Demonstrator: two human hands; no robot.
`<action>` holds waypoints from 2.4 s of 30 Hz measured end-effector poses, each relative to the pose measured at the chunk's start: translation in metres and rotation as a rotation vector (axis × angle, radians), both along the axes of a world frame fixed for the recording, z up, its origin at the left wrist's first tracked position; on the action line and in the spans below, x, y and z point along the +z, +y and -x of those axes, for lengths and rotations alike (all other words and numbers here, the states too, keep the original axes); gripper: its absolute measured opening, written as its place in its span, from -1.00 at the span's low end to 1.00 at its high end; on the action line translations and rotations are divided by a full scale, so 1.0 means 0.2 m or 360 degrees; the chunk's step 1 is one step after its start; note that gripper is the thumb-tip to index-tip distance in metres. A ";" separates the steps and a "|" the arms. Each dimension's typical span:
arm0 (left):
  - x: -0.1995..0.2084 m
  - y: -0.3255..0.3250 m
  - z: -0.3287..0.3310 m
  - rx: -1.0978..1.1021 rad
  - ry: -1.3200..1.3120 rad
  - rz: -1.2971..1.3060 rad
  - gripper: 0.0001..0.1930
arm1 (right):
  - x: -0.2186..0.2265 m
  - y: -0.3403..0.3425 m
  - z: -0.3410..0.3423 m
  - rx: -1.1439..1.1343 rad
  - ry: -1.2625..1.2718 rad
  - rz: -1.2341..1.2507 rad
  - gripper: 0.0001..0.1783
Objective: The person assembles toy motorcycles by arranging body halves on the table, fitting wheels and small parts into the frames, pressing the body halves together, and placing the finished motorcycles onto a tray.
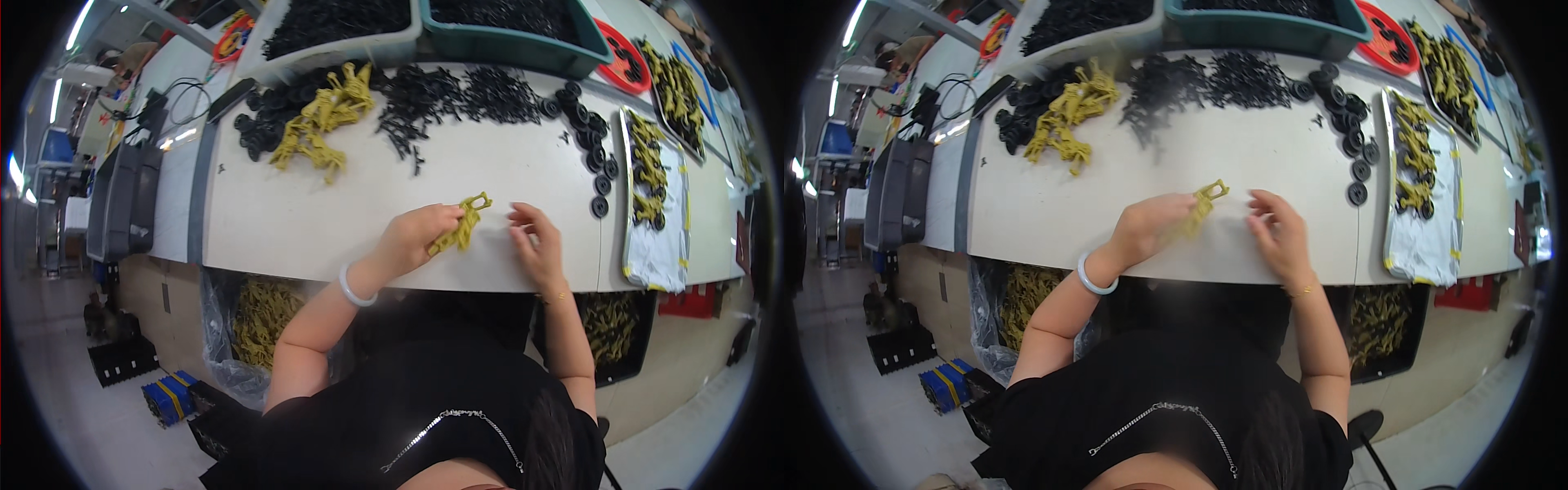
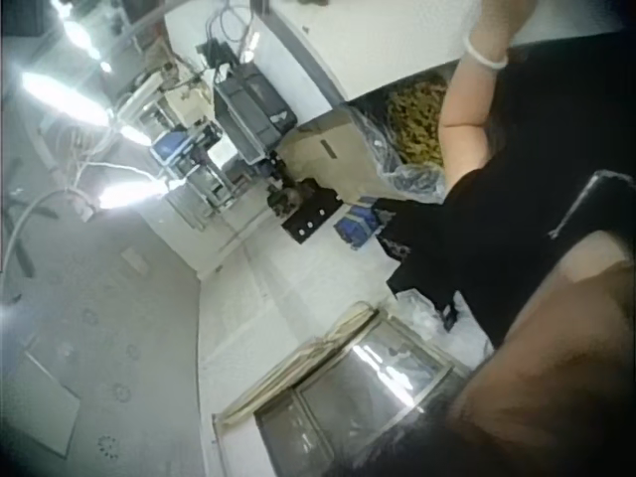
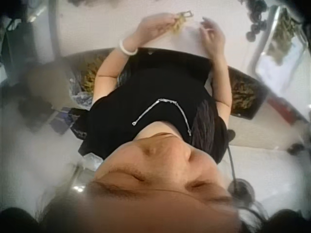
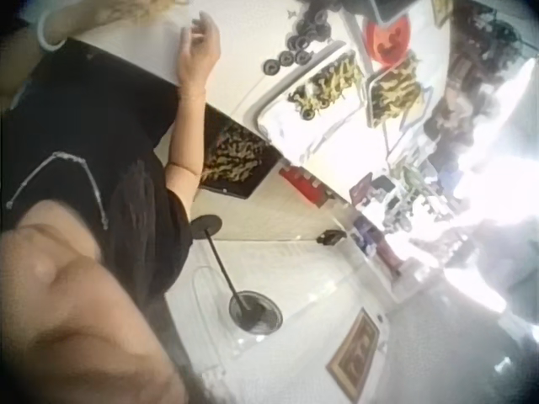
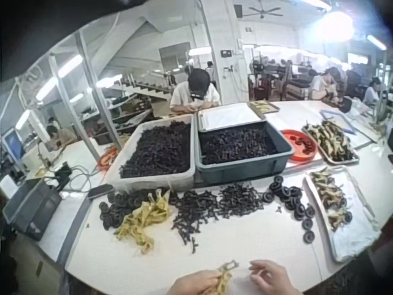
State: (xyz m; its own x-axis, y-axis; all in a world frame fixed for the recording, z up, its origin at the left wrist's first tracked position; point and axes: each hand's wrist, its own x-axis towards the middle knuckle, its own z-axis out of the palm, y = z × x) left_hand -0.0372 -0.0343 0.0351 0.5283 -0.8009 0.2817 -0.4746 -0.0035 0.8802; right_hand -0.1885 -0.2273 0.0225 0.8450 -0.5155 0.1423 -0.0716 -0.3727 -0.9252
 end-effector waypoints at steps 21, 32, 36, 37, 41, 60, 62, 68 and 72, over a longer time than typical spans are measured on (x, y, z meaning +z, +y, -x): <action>-0.10 -0.39 0.04 0.0299 -0.0601 -0.0329 -0.67 | -0.13 0.02 -0.20 -0.0009 0.0130 0.0630 -0.63; -0.17 -0.33 -0.04 -0.0121 -0.0930 -0.0178 -0.82 | -0.11 0.07 -0.19 -0.0058 0.0141 0.0729 -0.81; -0.17 -0.33 -0.04 -0.0132 -0.1140 -0.0143 -0.88 | -0.10 0.07 -0.19 -0.0041 0.0234 0.0719 -0.83; -0.17 -0.31 -0.04 -0.0106 -0.1159 -0.0040 -0.88 | -0.10 0.07 -0.18 -0.0031 0.0209 0.0684 -0.83; -0.12 -0.22 -0.04 0.0047 -0.1155 0.0256 -0.83 | -0.09 0.10 -0.18 -0.0020 0.0178 0.0677 -0.82; -0.01 0.73 -0.52 0.1572 -0.1275 -0.0779 -0.61 | -0.11 0.09 -0.19 -0.0112 0.0283 0.0723 -0.82; 0.01 0.55 -0.55 0.1152 -0.1480 -0.0806 -0.62 | -0.11 0.09 -0.18 -0.0130 0.0306 0.0664 -0.79; 0.01 0.35 -0.62 0.0578 -0.1482 -0.0850 -0.71 | -0.09 0.09 -0.16 -0.0168 0.0216 0.0389 -0.75; 0.07 0.23 -0.31 0.0312 -0.1372 -0.0897 -0.81 | -0.12 0.08 -0.15 -0.0132 -0.0184 0.0455 -0.76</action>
